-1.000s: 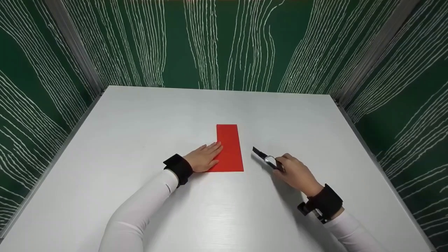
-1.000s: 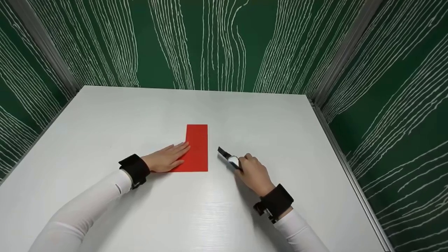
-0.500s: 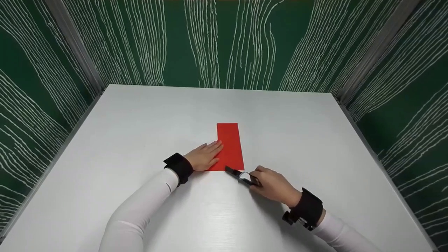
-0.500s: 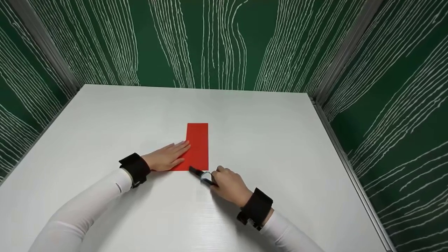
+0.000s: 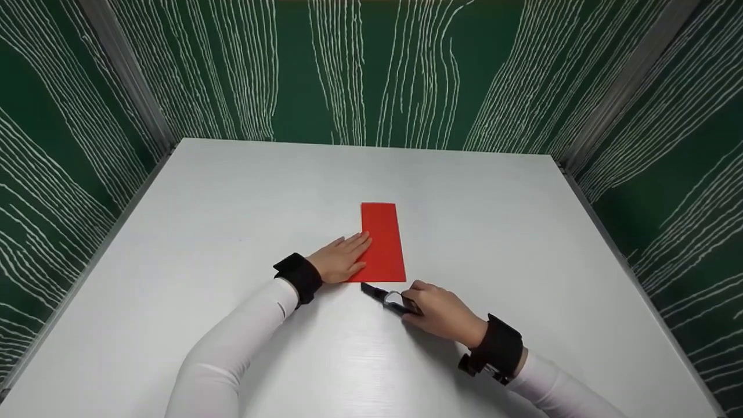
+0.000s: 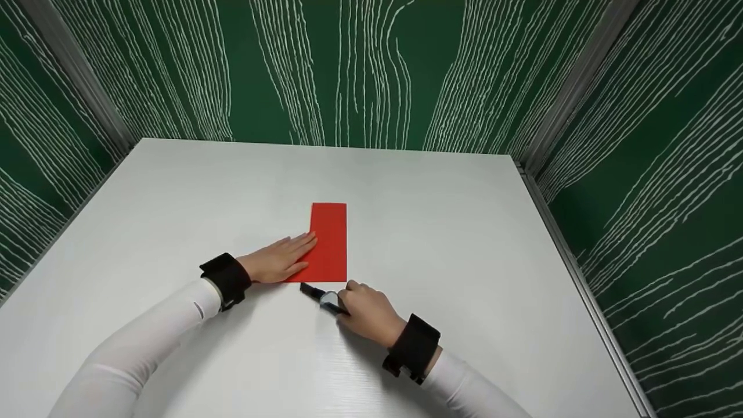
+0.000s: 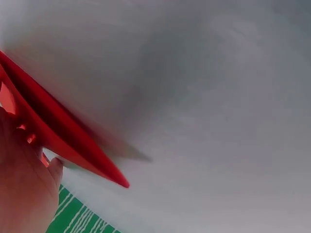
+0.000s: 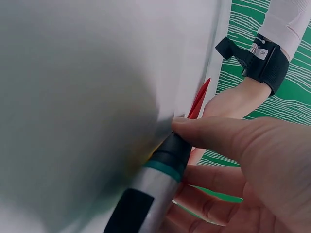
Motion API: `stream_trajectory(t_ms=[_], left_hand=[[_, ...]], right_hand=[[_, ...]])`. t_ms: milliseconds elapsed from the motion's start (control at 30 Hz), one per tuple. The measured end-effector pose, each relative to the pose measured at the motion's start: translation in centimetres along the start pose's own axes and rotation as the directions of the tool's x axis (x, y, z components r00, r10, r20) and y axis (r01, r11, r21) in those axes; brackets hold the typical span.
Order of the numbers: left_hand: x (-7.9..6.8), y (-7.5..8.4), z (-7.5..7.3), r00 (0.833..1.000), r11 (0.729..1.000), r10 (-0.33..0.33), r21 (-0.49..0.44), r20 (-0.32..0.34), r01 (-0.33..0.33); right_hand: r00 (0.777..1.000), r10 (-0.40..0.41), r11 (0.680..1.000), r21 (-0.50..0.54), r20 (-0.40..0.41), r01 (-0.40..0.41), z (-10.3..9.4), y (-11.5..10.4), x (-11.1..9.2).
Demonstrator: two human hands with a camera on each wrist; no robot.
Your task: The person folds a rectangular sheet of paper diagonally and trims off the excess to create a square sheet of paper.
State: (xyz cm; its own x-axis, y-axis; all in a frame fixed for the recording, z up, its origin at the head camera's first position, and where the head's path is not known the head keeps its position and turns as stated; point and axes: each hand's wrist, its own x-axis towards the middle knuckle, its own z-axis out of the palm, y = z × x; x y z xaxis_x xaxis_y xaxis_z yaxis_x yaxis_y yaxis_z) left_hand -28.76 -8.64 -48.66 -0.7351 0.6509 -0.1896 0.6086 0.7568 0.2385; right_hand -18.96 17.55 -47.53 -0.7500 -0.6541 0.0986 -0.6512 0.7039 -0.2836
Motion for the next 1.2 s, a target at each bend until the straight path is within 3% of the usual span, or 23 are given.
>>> stream_trajectory(t_ms=[367, 700, 1200], left_hand=[[0.1, 0.0, 0.2, 1.000, 1.000, 0.001, -0.028, -0.006, -0.001], [0.5, -0.2, 1.0, 0.999, 0.999, -0.032, 0.008, -0.018, 0.032], [0.8, 1.3, 0.5, 0.999, 0.998, -0.046, -0.047, -0.009, 0.045]], right_hand=[[1.000, 0.019, 1.000, -0.004, 0.000, -0.019, 0.2, -0.1, 0.3], [1.000, 0.018, 1.000, -0.015, -0.014, -0.018, 0.5, -0.1, 0.5], [0.999, 0.022, 1.000, -0.014, -0.028, -0.022, 0.6, -0.1, 0.5]])
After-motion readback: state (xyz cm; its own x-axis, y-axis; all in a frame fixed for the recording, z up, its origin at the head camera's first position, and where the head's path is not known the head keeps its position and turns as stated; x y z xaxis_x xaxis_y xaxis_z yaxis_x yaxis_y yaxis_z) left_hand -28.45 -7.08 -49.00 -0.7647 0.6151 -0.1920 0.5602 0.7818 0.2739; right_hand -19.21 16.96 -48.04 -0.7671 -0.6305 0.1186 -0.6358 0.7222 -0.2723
